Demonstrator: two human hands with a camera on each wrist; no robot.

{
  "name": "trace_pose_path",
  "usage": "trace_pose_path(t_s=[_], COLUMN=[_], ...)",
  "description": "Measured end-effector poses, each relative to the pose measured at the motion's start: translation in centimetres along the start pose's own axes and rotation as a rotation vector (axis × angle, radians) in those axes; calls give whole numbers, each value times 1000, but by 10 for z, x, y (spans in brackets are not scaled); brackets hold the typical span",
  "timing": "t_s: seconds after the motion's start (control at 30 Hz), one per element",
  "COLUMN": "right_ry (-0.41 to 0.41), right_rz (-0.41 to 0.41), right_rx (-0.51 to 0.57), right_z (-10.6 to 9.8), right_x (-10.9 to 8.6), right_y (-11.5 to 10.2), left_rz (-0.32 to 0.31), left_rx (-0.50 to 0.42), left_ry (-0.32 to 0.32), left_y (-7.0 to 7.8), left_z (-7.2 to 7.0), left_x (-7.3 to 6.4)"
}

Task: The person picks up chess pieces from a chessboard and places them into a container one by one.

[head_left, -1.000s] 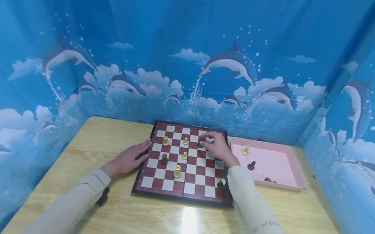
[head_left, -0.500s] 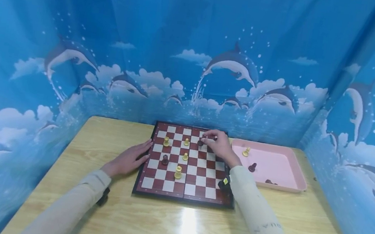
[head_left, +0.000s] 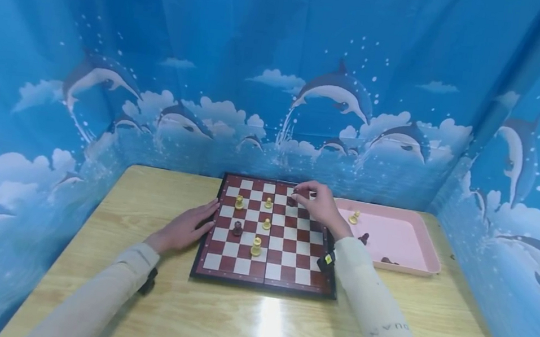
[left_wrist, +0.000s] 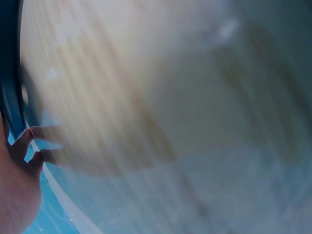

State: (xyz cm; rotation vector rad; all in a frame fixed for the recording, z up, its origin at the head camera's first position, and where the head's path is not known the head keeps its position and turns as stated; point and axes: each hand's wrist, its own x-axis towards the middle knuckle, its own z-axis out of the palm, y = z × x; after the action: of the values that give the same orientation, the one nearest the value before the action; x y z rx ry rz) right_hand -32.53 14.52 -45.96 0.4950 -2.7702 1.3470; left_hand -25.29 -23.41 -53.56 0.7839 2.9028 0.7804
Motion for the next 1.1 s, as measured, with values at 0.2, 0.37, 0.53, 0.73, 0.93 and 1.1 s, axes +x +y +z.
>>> trace_pose_path(t_s=[0.2, 0.37, 0.53, 0.73, 0.93, 1.1], right_ry=[5, 19, 34, 52, 86, 147], right_rz=[4, 13, -11, -17, 0, -22], right_rx=[20, 40, 41, 74, 112, 125], right_z=[-1, -3, -4, -6, -10, -16], right_x=[-1, -5, -9, -17, -26, -33], right_y=[3, 2, 5, 11, 13, 16], left_rz=[-3, -13, -17, -19, -8, -32], left_rx=[0, 1, -2, 2, 7, 7], left_ry=[-3, -11, -12, -5, 11, -9], left_y=[3, 4, 5, 3, 1, 1], left_z=[-1, 0, -1, 0, 2, 2], left_x=[1, 1, 1, 1, 0, 1])
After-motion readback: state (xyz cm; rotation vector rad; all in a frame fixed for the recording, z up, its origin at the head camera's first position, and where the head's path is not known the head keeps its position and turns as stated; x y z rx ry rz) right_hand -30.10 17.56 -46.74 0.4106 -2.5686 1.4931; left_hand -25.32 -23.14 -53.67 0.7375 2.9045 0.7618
